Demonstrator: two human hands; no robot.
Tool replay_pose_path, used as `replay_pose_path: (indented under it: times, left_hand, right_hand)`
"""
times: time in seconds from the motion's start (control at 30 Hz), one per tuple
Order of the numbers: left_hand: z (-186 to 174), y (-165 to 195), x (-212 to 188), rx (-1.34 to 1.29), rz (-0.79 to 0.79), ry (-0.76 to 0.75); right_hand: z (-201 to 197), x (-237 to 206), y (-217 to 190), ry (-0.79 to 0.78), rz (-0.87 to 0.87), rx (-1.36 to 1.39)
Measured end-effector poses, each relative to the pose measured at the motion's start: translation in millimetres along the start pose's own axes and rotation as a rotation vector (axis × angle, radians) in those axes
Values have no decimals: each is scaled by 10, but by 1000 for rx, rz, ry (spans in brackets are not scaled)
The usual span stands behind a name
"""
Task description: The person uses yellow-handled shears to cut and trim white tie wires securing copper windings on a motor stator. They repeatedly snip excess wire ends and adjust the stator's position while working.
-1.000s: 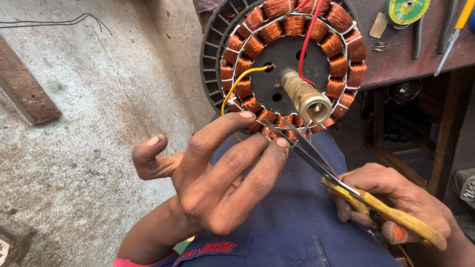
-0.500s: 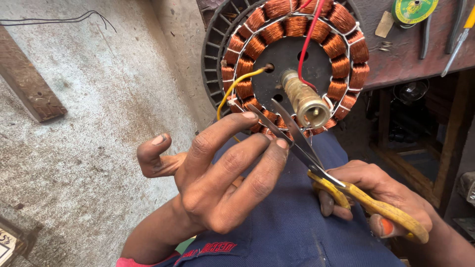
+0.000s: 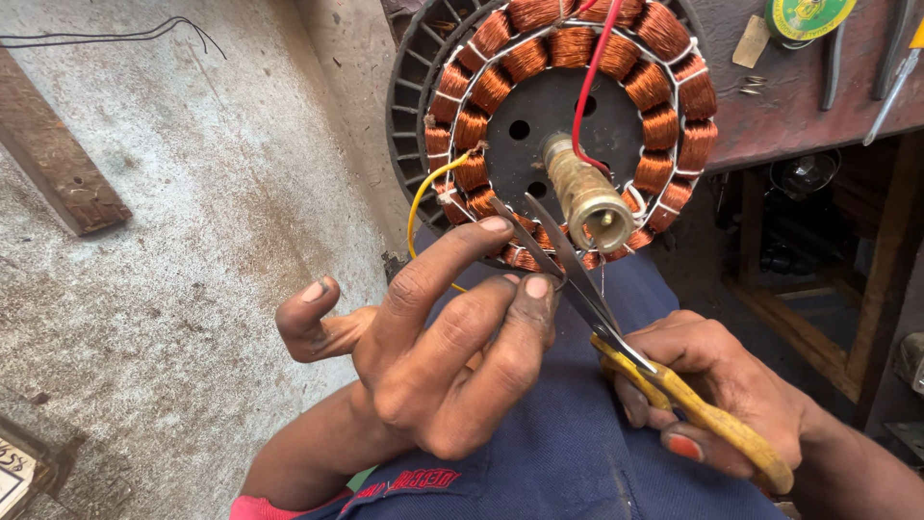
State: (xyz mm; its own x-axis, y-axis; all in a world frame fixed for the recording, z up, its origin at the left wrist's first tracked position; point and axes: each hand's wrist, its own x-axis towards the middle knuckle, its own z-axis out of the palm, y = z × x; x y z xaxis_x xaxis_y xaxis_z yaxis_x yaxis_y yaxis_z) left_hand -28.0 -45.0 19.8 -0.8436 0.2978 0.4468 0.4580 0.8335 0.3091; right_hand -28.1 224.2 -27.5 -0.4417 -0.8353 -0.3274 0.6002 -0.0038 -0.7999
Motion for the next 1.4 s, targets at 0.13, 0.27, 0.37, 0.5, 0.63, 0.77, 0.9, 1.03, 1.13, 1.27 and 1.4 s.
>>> replay_pose_path:
  times: [0.13, 0.27, 0.37, 0.5, 0.63, 0.77, 0.9, 1.03, 1.13, 1.27, 1.4]
  left_hand:
    - [18, 20, -20, -8, 9, 16]
    - [40, 41, -9, -21, 6, 48]
    - [68, 54, 15, -21, 7, 88]
    - [68, 48, 27, 3, 29, 113]
    - [56, 47, 30, -7, 31, 106]
    - [15, 18, -34, -23, 9, 69]
    - [-210, -139, -273, -46, -176, -70]
    - [-189, -674, -481, 384, -582, 106]
    - [-113, -755, -502, 133, -589, 159]
    - [29, -403, -357, -169, -481, 104]
    - [100, -72, -122, -337, -401, 25]
  right_hand:
    - [-13, -6, -16, -18, 59, -33]
    - [-18, 16, -24, -20, -26, -17]
    - [-6, 18, -14, -8, -53, -46]
    - [-1, -8, 26, 17, -112, -74]
    - [-29, -34, 35, 20, 9, -124]
    - [-33, -18, 45, 25, 61, -109]
    - [-121, -165, 20, -79, -2, -185]
    - [-228, -453, 96, -126, -109, -216]
    - [-179, -776, 117, 105, -32, -103]
    - [-207, -1015, 26, 290, 21, -230]
    - [-425, -922, -128, 223, -55, -551]
